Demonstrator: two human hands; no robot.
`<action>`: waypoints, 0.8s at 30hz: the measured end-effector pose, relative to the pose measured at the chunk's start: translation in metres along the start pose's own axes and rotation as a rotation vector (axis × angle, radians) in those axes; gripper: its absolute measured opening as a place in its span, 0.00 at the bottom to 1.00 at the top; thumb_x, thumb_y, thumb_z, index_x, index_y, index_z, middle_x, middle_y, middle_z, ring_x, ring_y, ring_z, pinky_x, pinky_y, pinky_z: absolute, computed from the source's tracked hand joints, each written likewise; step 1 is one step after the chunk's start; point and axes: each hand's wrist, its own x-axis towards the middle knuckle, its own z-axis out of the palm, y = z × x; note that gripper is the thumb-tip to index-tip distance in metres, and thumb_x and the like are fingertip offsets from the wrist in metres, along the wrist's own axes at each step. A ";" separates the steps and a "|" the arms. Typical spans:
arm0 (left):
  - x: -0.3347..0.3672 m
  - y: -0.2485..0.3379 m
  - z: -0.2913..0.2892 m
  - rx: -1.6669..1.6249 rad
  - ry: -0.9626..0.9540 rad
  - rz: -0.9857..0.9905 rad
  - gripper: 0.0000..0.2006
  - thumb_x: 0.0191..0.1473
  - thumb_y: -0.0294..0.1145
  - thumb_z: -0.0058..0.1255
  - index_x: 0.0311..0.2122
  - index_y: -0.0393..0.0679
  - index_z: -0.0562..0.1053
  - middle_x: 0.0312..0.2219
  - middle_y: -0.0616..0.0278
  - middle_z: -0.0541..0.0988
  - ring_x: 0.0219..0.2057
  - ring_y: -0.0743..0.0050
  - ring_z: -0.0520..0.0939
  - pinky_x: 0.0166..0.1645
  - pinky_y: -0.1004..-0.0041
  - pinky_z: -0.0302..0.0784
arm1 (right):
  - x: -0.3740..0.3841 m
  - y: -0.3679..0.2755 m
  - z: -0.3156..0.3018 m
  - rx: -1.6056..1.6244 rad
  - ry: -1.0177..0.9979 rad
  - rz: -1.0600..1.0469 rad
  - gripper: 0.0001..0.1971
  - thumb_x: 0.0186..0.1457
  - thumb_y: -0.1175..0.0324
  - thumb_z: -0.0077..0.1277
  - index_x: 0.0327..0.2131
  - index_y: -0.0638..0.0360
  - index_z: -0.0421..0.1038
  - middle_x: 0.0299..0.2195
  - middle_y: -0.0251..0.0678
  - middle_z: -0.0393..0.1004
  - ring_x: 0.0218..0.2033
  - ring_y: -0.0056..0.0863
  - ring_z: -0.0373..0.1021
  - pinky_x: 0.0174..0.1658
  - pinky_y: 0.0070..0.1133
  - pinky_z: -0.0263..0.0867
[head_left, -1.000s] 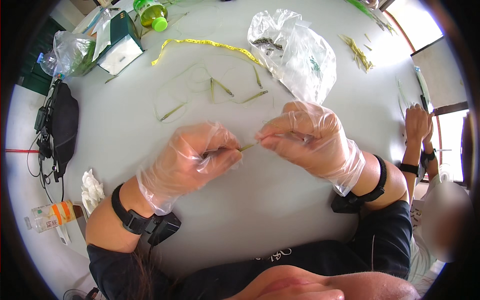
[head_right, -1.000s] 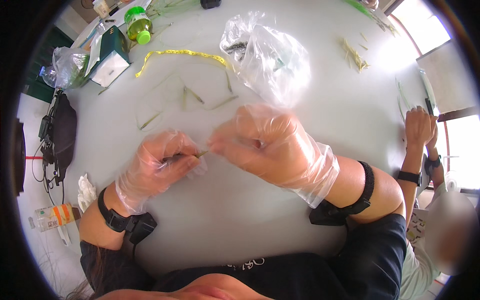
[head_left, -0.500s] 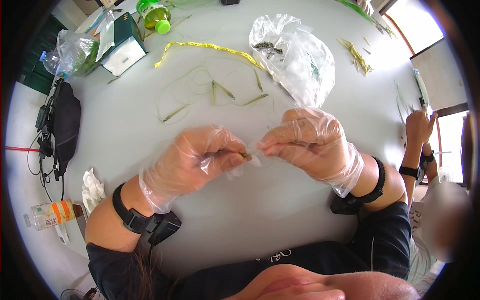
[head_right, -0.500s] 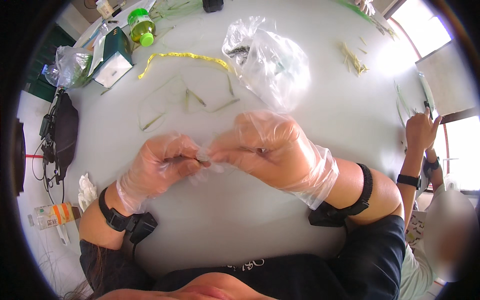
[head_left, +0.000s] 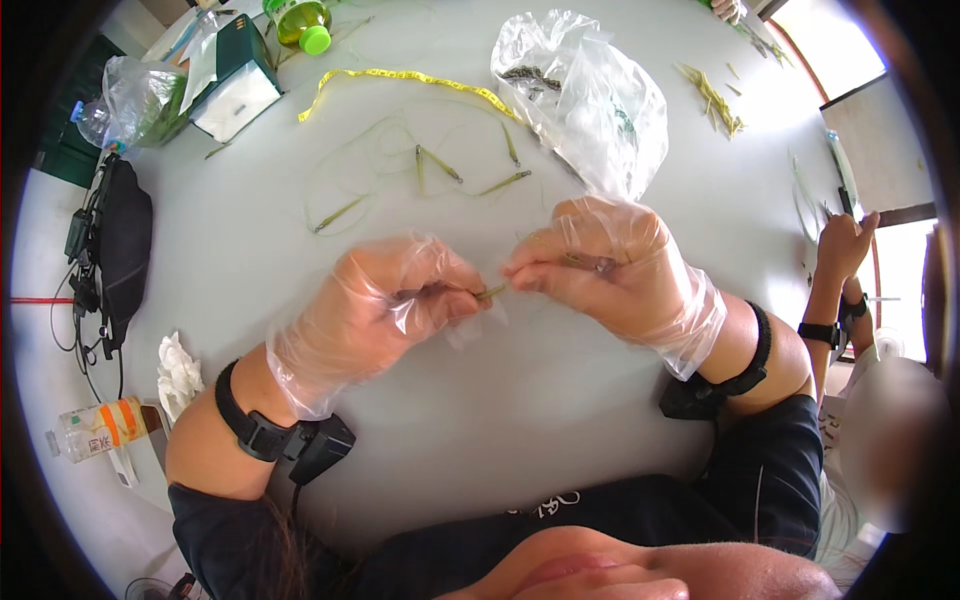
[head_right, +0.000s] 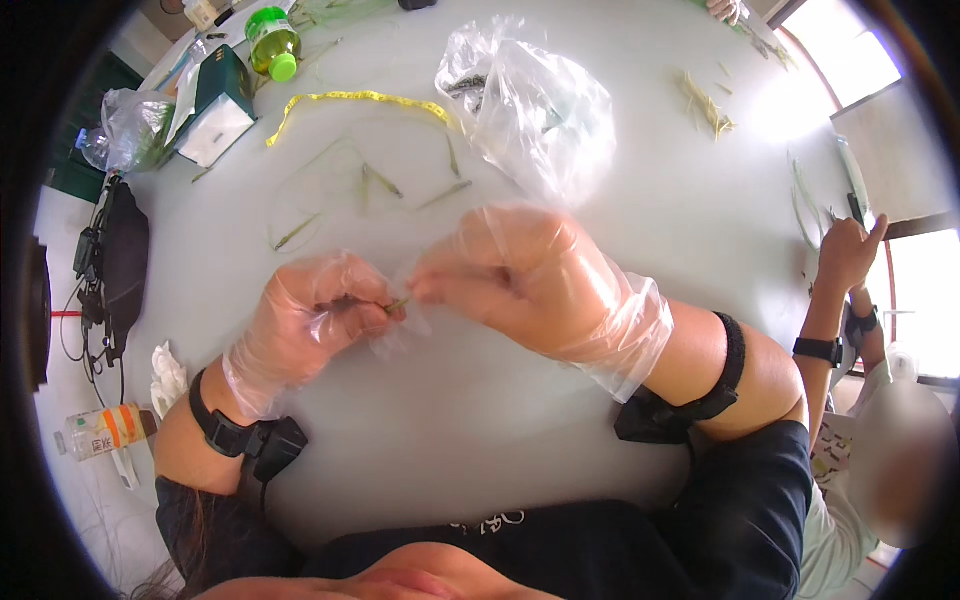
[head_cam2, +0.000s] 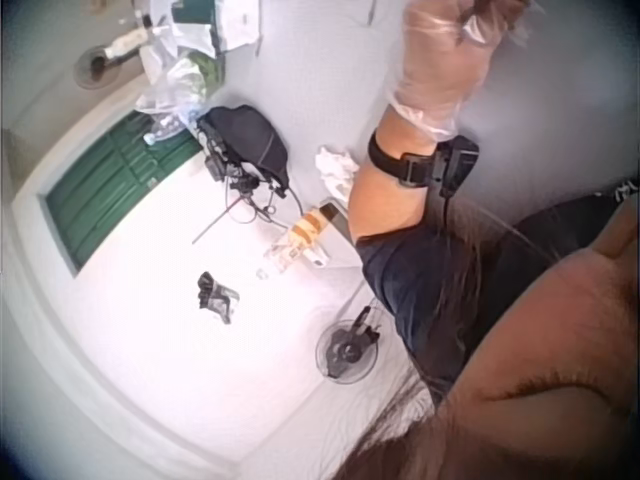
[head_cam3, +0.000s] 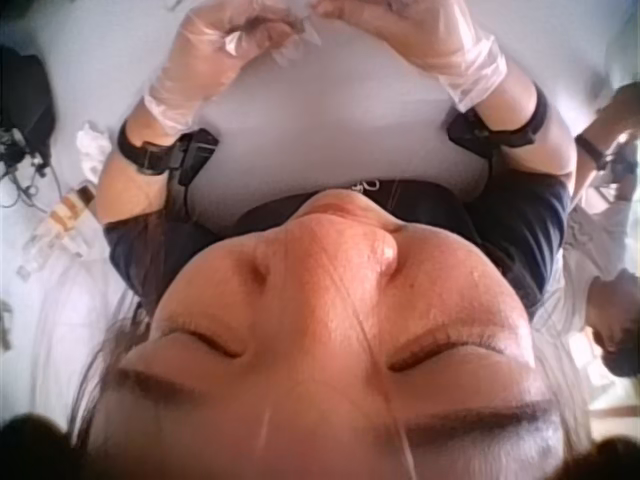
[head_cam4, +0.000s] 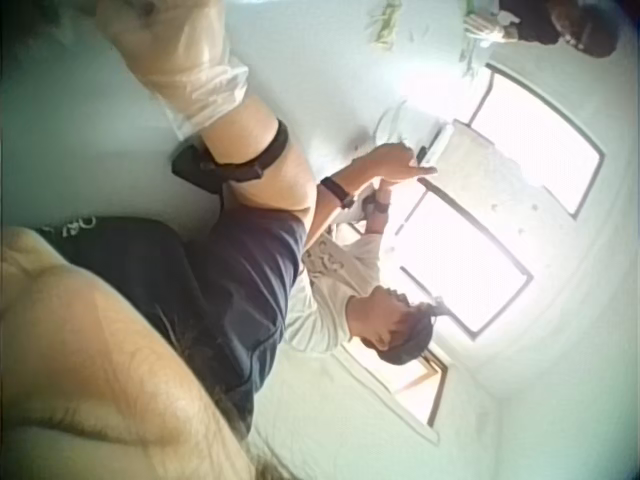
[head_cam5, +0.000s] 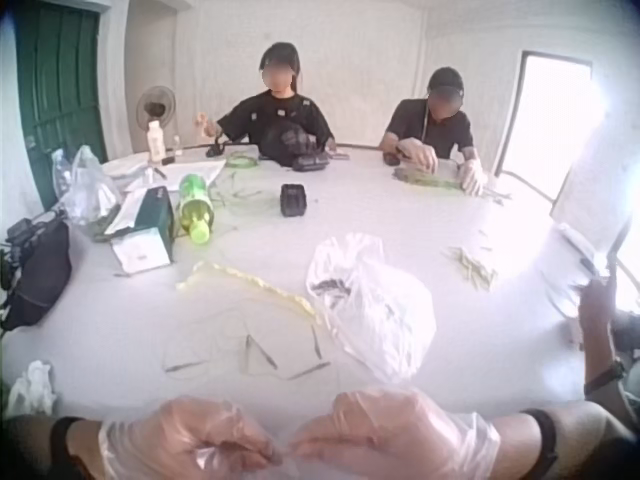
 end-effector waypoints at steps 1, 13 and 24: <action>0.000 0.000 0.000 -0.001 0.000 -0.003 0.04 0.53 0.20 0.56 0.35 0.38 0.76 0.30 0.62 0.78 0.33 0.76 0.79 0.40 0.77 0.74 | -0.001 0.000 0.000 -0.005 -0.014 0.064 0.06 0.48 0.76 0.62 0.33 0.59 0.79 0.21 0.32 0.70 0.22 0.23 0.65 0.27 0.20 0.60; -0.002 -0.003 0.001 -0.082 0.030 -0.001 0.04 0.53 0.18 0.56 0.34 0.38 0.76 0.30 0.62 0.78 0.32 0.76 0.78 0.38 0.77 0.73 | 0.002 -0.005 -0.002 0.004 -0.065 0.032 0.04 0.50 0.73 0.58 0.31 0.59 0.79 0.20 0.35 0.68 0.20 0.26 0.63 0.25 0.23 0.59; 0.000 -0.004 0.002 -0.044 -0.001 0.036 0.04 0.52 0.18 0.56 0.35 0.36 0.76 0.30 0.61 0.78 0.30 0.76 0.78 0.36 0.76 0.74 | 0.001 -0.001 0.001 0.054 -0.156 0.002 0.05 0.52 0.73 0.57 0.34 0.57 0.79 0.23 0.40 0.72 0.24 0.34 0.68 0.30 0.26 0.64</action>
